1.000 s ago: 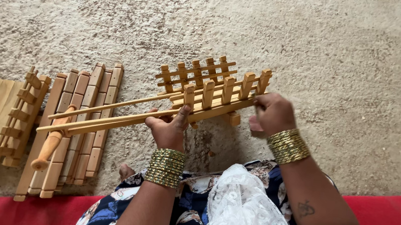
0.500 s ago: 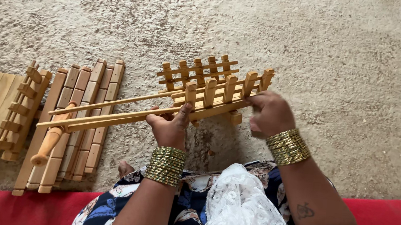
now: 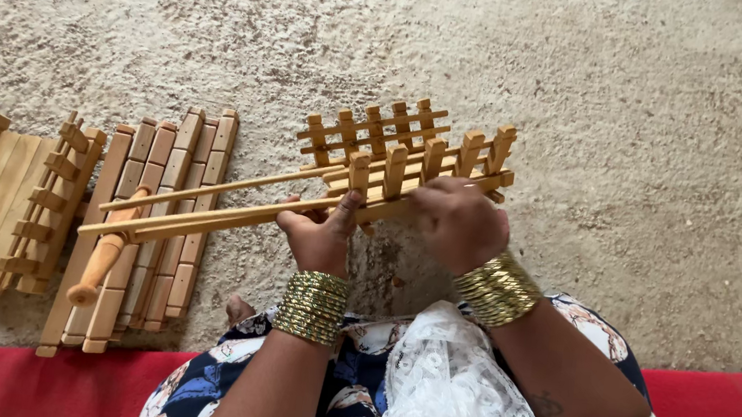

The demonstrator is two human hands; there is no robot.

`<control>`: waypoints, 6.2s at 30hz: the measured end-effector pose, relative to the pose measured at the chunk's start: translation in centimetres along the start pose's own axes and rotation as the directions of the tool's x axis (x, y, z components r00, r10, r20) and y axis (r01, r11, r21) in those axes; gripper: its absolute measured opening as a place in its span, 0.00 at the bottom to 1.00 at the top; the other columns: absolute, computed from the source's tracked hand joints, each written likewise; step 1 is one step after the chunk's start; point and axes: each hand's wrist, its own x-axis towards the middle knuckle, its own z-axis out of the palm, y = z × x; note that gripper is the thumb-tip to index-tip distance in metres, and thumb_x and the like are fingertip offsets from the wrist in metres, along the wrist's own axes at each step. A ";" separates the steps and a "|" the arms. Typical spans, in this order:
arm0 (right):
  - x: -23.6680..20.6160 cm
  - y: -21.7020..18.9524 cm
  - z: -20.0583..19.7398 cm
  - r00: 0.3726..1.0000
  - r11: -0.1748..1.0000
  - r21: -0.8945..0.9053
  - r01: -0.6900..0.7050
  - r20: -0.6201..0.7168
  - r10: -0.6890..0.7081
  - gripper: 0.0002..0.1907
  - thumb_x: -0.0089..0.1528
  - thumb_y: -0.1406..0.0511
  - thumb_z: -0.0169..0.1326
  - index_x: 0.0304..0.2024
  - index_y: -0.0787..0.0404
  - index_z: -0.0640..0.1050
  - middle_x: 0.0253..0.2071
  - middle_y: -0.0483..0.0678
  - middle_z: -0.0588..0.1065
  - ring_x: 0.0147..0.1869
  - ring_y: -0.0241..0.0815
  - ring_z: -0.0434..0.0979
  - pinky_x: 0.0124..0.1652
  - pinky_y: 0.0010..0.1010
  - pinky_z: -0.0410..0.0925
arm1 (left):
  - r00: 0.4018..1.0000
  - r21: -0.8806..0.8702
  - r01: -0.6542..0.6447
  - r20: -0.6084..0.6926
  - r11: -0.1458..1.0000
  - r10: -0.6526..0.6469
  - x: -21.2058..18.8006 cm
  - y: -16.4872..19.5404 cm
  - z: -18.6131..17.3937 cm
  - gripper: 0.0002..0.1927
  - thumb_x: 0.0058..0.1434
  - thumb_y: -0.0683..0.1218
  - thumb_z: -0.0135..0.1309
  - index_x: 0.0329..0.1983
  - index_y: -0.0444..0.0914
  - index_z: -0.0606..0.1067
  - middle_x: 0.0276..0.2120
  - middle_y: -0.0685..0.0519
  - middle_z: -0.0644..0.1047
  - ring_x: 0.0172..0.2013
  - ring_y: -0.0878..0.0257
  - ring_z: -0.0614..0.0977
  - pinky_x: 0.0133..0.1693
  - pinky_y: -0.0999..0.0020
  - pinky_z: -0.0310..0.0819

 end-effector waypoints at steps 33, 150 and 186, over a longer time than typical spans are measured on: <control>-0.6 -2.2 1.3 0.991 0.992 0.035 0.123 -0.052 -0.121 0.05 0.62 0.66 0.60 0.39 0.59 0.84 0.32 0.48 0.80 0.34 0.39 0.76 0.33 0.34 0.71 | 0.999 0.120 -0.039 0.038 0.992 0.034 -0.2 -0.7 0.3 0.48 0.40 0.54 0.72 0.54 0.38 0.52 0.46 0.44 0.71 0.45 0.56 0.81 0.46 0.72 0.82; 5.8 2.5 8.4 0.722 0.742 0.308 -0.595 0.611 0.325 0.15 0.58 0.63 0.62 0.48 0.56 0.82 0.42 0.48 0.83 0.43 0.38 0.83 0.46 0.33 0.76 | 0.920 0.130 -0.187 0.370 0.974 0.128 2.3 -1.7 -3.8 0.42 0.53 0.34 0.60 0.62 0.42 0.48 0.46 0.51 0.68 0.47 0.62 0.73 0.48 0.68 0.79; 6.6 7.2 7.6 0.410 0.527 0.000 -0.850 0.627 0.662 0.14 0.63 0.67 0.56 0.52 0.58 0.78 0.35 0.51 0.80 0.32 0.40 0.78 0.30 0.31 0.74 | 0.927 0.064 -0.192 0.341 0.979 0.159 1.7 -2.6 -2.5 0.35 0.57 0.36 0.55 0.61 0.39 0.49 0.45 0.49 0.69 0.44 0.61 0.75 0.49 0.64 0.78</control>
